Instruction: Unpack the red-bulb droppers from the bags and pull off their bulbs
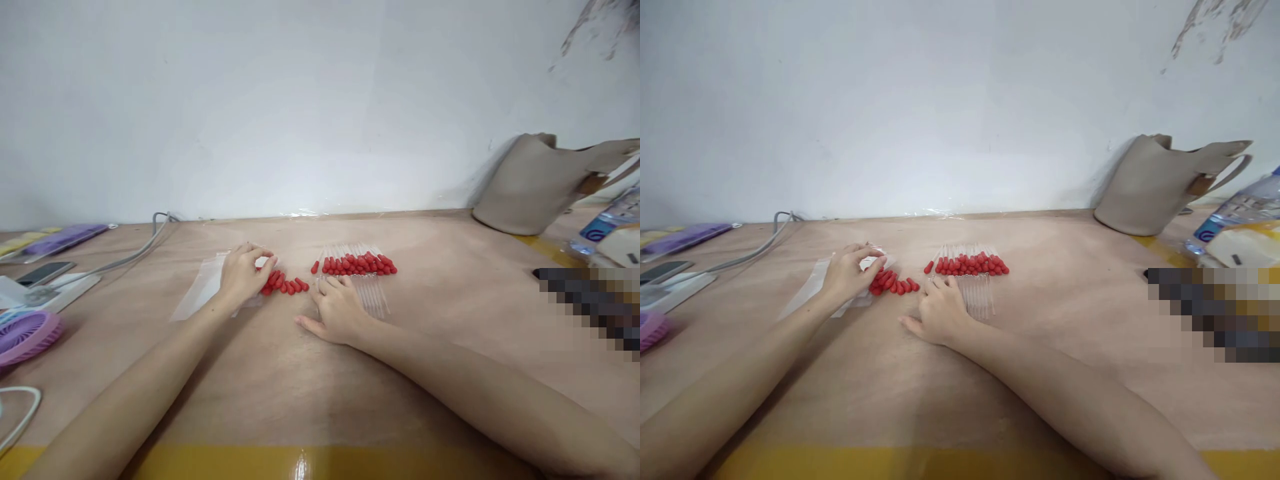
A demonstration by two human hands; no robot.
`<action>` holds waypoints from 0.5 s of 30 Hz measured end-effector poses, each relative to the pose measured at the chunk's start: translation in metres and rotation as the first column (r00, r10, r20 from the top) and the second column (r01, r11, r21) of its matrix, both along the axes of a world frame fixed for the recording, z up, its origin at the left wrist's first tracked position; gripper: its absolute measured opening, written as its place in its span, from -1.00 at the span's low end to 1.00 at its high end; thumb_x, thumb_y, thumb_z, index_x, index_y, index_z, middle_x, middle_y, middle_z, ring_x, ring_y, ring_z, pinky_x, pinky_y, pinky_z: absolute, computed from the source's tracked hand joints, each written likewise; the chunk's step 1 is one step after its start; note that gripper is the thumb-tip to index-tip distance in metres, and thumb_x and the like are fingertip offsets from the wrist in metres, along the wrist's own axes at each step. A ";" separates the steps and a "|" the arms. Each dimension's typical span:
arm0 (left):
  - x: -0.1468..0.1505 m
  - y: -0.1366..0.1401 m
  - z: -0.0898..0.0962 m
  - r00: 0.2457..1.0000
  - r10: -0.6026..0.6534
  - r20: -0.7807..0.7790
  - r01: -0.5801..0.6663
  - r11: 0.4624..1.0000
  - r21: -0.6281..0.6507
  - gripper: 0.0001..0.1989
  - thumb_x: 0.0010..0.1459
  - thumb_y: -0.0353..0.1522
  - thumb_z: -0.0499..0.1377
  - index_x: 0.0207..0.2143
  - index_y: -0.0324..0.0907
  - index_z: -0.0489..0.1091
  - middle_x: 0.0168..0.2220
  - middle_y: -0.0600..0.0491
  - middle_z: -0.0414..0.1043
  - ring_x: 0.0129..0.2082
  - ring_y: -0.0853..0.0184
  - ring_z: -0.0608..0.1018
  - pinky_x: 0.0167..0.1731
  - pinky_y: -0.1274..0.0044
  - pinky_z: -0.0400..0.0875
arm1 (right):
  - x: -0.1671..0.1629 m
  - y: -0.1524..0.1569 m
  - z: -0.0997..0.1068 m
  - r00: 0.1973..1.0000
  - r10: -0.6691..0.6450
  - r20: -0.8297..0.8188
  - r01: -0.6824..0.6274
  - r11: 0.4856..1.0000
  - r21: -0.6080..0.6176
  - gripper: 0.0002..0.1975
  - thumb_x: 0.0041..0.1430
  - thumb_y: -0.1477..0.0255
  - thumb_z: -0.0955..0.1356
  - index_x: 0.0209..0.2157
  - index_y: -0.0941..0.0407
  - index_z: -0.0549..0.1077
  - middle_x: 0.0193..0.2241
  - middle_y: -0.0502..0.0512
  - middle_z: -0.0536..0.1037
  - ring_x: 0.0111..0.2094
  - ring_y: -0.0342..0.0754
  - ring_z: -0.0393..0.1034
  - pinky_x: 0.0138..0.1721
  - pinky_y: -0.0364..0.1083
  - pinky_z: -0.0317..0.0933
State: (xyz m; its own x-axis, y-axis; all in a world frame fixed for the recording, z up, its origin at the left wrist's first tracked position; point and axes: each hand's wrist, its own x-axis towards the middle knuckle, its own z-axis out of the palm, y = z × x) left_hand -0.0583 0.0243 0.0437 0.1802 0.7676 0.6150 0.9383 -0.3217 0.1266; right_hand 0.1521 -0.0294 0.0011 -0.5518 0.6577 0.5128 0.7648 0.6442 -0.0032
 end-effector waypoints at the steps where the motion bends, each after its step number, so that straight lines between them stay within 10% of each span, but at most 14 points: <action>1: 0.005 -0.001 0.001 0.999 -0.019 -0.041 0.018 0.999 -0.028 -0.75 0.08 -0.25 0.05 -0.37 -0.16 0.48 -0.31 0.00 0.45 -0.20 0.21 0.43 -0.14 0.41 0.26 | 0.001 0.000 0.000 1.000 0.006 0.002 -0.006 1.000 -0.005 -0.46 0.08 0.02 0.21 -0.32 0.24 0.49 -0.31 0.25 0.44 -0.24 0.05 0.22 -0.20 0.04 -0.04; 11: 0.068 0.020 0.016 0.982 -0.003 -0.187 -0.079 0.899 -0.430 -0.68 -0.03 -0.11 0.12 -0.40 -0.15 0.49 -0.17 -0.09 0.41 -0.11 0.04 0.41 -0.05 0.24 0.17 | 0.023 -0.009 -0.001 0.990 0.137 -0.014 -0.136 0.990 0.034 -0.56 0.09 0.09 0.24 -0.29 0.19 0.46 -0.39 0.15 0.41 -0.32 -0.01 0.17 -0.23 0.00 -0.06; 15: 0.078 0.032 0.015 0.988 -0.017 -0.156 -0.071 0.839 -0.540 -0.65 -0.11 -0.05 0.15 -0.48 -0.14 0.50 -0.42 -0.07 0.49 -0.25 0.09 0.50 -0.12 0.30 0.26 | 0.038 -0.018 -0.001 0.980 0.198 -0.035 -0.195 0.978 0.072 -0.65 0.12 0.17 0.24 -0.34 0.16 0.45 -0.47 0.08 0.37 -0.38 -0.07 0.16 -0.24 -0.03 -0.05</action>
State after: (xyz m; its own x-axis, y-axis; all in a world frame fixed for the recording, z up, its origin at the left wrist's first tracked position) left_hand 0.0193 0.0561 0.0589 0.2096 0.9755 0.0664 0.9673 -0.2168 0.1318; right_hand 0.1905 -0.0479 -0.0001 -0.6442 0.5015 0.5775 0.6234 0.7817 0.0166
